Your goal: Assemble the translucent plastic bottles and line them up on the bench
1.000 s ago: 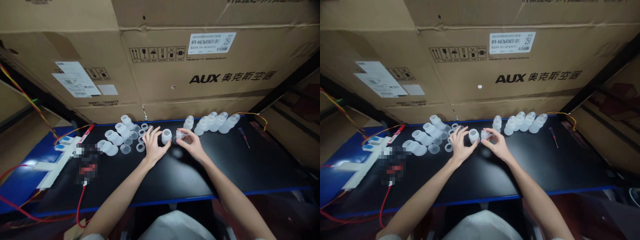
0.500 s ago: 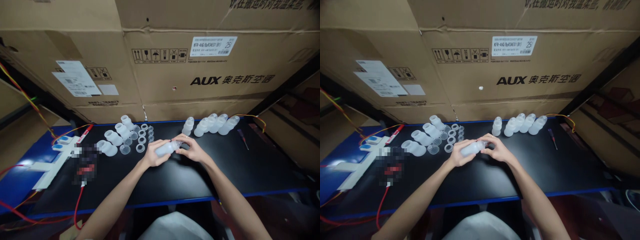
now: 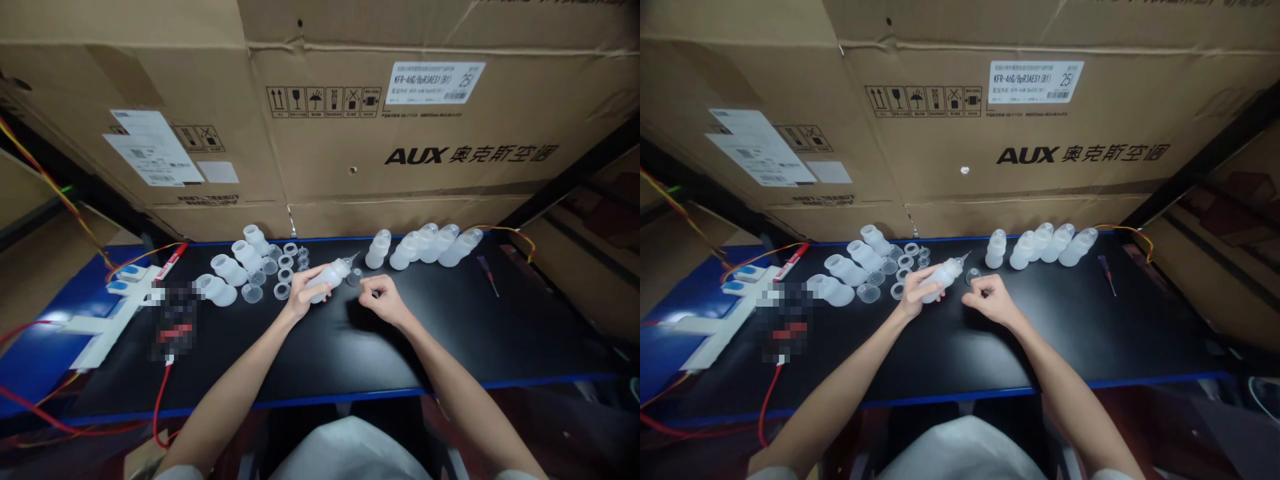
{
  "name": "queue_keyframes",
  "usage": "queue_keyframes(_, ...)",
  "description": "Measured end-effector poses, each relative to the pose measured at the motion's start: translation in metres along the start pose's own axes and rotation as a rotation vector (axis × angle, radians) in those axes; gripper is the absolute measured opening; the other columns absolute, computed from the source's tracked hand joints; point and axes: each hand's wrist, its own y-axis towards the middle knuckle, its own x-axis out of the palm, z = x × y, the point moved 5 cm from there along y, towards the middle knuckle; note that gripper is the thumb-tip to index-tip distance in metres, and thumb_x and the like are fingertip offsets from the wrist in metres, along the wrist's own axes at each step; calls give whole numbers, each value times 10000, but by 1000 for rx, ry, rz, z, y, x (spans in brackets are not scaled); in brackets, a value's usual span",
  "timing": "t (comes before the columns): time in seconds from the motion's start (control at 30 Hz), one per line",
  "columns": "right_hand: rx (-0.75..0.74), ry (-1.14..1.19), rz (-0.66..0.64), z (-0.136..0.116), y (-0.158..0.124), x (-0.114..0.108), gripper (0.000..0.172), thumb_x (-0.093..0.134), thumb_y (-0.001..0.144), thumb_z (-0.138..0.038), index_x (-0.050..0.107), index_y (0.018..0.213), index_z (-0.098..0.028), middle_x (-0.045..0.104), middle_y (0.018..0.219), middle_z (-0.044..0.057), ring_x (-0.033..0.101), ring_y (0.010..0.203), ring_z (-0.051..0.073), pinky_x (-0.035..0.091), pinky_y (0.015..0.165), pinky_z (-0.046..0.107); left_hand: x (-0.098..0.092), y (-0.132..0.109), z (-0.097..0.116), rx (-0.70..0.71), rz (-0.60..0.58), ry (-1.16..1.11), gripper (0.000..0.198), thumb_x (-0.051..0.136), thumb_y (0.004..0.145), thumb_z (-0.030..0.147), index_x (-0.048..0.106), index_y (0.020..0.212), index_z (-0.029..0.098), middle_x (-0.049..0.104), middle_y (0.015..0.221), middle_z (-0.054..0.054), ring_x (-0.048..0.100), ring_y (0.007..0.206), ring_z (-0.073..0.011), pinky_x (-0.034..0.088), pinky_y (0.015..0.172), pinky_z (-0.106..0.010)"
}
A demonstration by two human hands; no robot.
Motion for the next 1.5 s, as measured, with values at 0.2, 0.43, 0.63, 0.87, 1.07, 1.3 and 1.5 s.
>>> queue_keyframes(0.2,53,164,42,-1,4,-3,632,882,878,-473,587,1409,-298,652,1359,105,658,916,200,556,813,361,1,0,-5,-59,-178,-43,686,875,682,356,777,1297,68,758,762,-73,674,565,-185,528,463,-258)
queue_keyframes(0.43,80,-161,78,-1,2,-3,364,832,893,-538,711,1018,-218,696,917,35,609,783,192,503,708,315,10,-10,11,214,-224,345,582,870,764,401,800,1264,110,819,955,-122,738,715,-226,604,627,-324)
queue_keyframes(0.63,165,-337,179,11,-1,2,565,685,972,-645,516,643,-218,478,587,-39,422,563,130,350,555,286,20,-25,23,806,21,786,514,830,864,309,755,1361,198,804,1232,-146,801,1018,-293,683,886,-427)
queue_keyframes(0.87,-48,-551,282,2,-2,5,395,763,964,-555,614,789,-234,620,812,31,590,785,219,507,770,363,11,-16,10,825,187,851,459,799,896,300,751,1344,214,799,1258,-123,798,1071,-284,675,956,-426)
queue_keyframes(1.07,-74,-720,84,15,1,-5,381,753,978,-372,688,1326,-232,652,1395,161,623,1291,360,517,1114,550,5,-13,2,761,247,798,512,829,897,345,718,1369,178,786,1266,-153,784,1093,-290,648,1004,-440)
queue_keyframes(1.3,15,-455,379,16,1,-24,378,733,1000,-399,695,1331,-219,771,1178,113,744,924,265,633,878,434,3,-14,7,749,224,768,488,821,900,364,722,1341,179,795,1241,-155,787,1062,-284,651,969,-437)
queue_keyframes(1.5,-45,-258,656,0,-6,-37,423,671,1042,-467,659,1385,-220,755,1202,133,752,945,264,652,869,425,14,-19,11,804,100,771,486,811,883,359,732,1328,180,806,1186,-152,795,991,-290,669,878,-437)
